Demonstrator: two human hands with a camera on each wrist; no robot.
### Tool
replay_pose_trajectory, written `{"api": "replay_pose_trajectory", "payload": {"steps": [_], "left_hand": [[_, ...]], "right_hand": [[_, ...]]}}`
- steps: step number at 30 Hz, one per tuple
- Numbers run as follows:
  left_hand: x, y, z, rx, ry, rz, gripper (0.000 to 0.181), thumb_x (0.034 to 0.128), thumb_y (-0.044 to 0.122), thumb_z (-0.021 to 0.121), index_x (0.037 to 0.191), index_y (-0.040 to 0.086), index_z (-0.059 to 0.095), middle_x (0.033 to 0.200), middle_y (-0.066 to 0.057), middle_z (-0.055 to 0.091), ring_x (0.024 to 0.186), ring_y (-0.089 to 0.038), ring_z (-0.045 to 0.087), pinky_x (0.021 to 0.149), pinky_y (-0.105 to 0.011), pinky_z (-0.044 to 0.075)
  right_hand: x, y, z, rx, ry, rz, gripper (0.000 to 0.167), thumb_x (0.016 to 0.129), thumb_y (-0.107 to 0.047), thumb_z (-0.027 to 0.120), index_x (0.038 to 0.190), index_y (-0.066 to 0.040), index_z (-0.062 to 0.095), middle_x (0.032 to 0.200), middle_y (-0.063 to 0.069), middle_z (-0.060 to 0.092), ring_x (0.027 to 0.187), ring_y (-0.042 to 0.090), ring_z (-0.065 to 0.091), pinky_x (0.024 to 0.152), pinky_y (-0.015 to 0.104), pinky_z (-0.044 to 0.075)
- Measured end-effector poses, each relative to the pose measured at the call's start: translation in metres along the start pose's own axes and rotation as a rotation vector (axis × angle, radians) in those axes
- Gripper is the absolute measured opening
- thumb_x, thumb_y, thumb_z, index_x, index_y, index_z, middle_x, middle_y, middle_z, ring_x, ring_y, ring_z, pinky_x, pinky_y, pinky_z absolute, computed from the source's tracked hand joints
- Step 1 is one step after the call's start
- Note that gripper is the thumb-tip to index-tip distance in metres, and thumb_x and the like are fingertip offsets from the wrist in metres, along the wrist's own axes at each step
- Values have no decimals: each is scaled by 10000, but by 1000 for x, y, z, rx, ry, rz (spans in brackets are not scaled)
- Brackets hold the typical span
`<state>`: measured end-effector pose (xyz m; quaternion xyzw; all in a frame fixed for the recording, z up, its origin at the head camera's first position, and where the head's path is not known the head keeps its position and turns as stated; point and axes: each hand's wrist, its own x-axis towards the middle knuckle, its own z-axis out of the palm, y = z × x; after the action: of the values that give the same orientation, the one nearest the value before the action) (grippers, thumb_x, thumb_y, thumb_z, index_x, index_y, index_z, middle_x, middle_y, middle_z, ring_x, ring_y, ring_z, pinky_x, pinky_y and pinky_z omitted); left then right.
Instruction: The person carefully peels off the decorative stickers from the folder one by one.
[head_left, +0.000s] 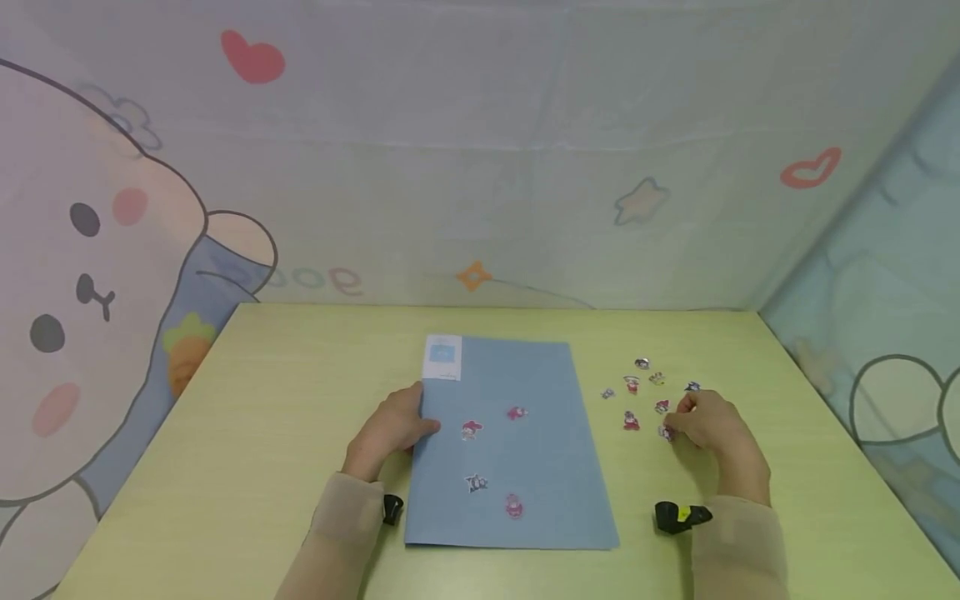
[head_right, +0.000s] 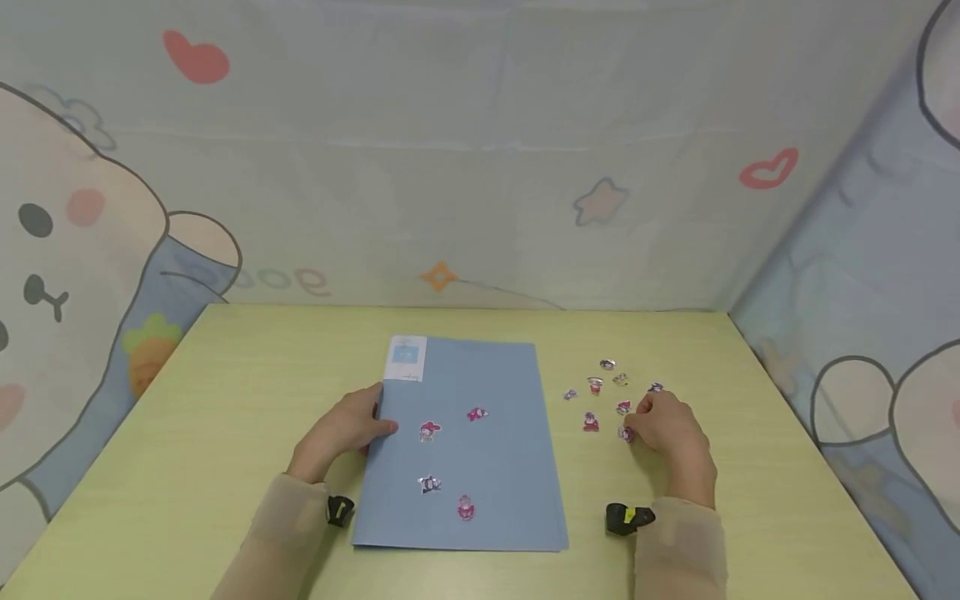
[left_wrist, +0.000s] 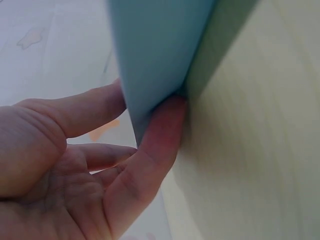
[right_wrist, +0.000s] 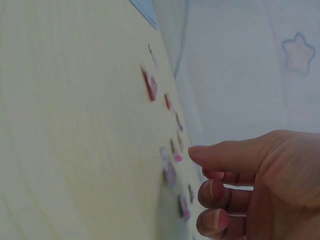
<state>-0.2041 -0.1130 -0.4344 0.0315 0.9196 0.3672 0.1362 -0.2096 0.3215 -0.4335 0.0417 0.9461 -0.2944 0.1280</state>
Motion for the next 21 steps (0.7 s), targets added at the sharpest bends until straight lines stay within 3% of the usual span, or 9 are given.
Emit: {"api": "replay_pose_trajectory", "payload": {"steps": [8,16,21], "left_hand": [[-2,-1,2,-21,-20,-4,531,899,41,682,1340,-105,424,1176,-297,575,706,-257,633,589,-348,542],[3,-3,2,-11,-12,-2,516,905,64,684,1336,-79,439,1188,-276,583,771,-267,639,634,-355,548],[3,-3,1,-7,-15,-17,529,909,73,682,1348,-75,429,1202,-281,578,801,-276,643,654,-364,553]], "right_hand": [[-9,-31,-2,-24,41,-107,217,950,-245,595,945,-36,536,786,68,540,688,216,489,580,337,386],[-20,-79,-7,-22,108,-263,211,964,-238,593,1038,-47,544,934,111,604,705,228,515,613,353,416],[-27,-113,1,-70,66,-369,186,968,-222,594,1077,-74,569,978,86,606,645,193,545,591,344,442]]}}
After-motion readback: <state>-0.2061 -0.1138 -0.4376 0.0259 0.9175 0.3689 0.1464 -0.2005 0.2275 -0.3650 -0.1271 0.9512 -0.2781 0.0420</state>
